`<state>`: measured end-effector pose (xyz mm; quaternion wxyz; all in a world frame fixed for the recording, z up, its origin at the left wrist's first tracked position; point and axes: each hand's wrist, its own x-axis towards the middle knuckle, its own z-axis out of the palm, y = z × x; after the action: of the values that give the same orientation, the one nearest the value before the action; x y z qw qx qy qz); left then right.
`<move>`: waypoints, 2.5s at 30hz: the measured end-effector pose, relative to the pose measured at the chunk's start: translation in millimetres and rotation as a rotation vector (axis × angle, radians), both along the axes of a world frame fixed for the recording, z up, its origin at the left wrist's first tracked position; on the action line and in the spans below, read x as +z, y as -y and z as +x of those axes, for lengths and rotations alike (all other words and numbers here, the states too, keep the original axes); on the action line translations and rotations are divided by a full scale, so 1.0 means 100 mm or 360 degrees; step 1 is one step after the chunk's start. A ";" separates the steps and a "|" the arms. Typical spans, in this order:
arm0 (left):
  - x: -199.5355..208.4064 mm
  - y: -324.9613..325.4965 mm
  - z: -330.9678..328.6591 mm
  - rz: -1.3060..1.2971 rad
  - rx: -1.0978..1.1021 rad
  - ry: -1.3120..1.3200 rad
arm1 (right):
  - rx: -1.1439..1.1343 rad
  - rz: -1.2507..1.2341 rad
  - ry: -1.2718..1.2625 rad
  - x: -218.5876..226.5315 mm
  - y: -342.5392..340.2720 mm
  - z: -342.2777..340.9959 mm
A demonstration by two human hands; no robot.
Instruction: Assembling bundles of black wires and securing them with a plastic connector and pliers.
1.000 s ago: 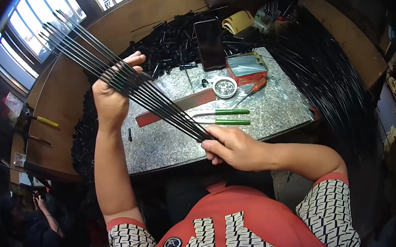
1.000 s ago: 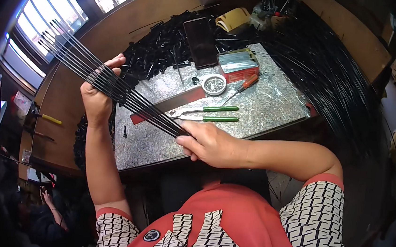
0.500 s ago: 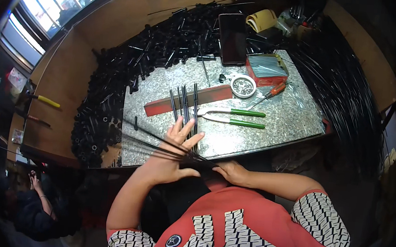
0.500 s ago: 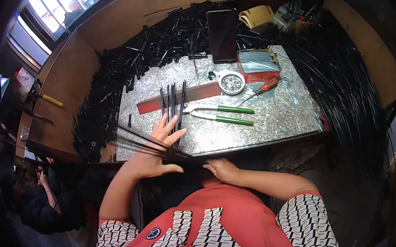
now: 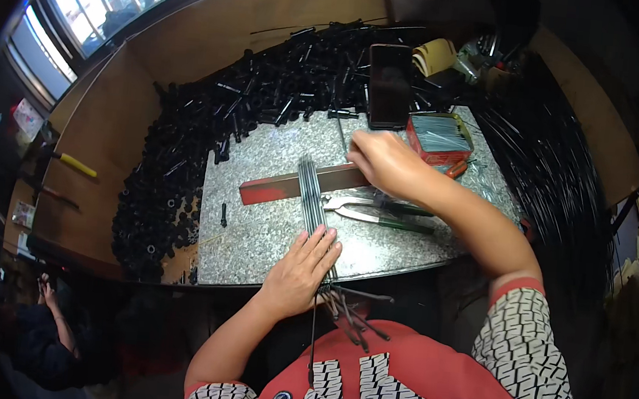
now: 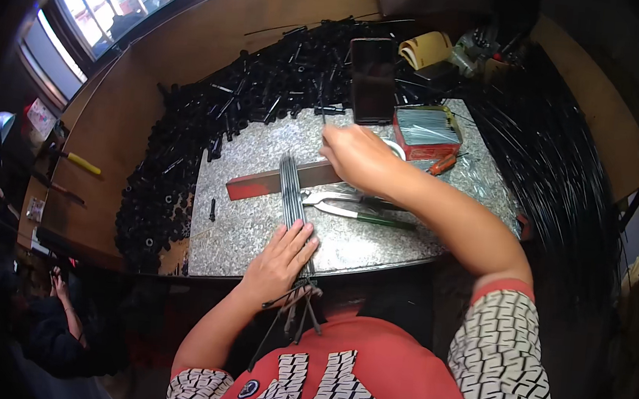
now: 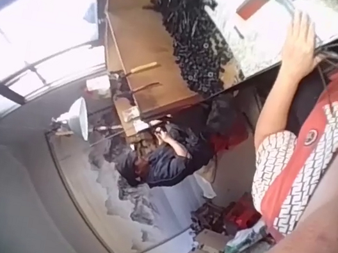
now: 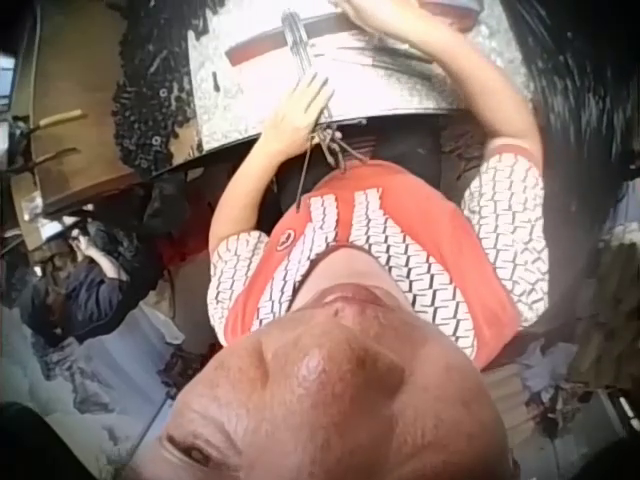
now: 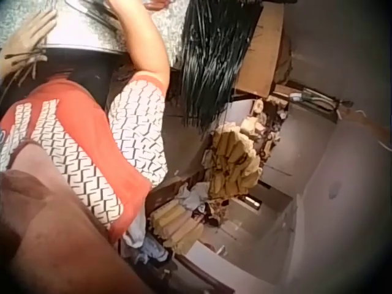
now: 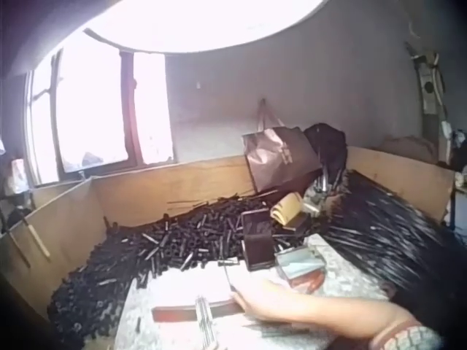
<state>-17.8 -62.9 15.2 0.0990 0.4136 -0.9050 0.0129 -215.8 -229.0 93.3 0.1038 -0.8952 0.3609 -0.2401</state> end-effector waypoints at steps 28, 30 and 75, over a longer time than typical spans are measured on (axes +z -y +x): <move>0.06 0.03 -0.13 0.0158 0.0154 -0.0067 | -0.1230 0.0192 0.0558 -0.29 1.82 -2.05; 0.02 0.01 -0.10 0.0141 0.0172 -0.0070 | -0.1327 0.0404 0.0483 -0.42 1.99 -1.98; -0.01 0.00 0.06 0.0164 0.0165 -0.0300 | -0.0004 -0.0997 -0.0149 0.67 0.99 -0.26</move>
<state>-11.7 -63.0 14.2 0.1615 0.4637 -0.8685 -0.0675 -241.6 -327.9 160.5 -0.1939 -0.8932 0.2748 -0.2983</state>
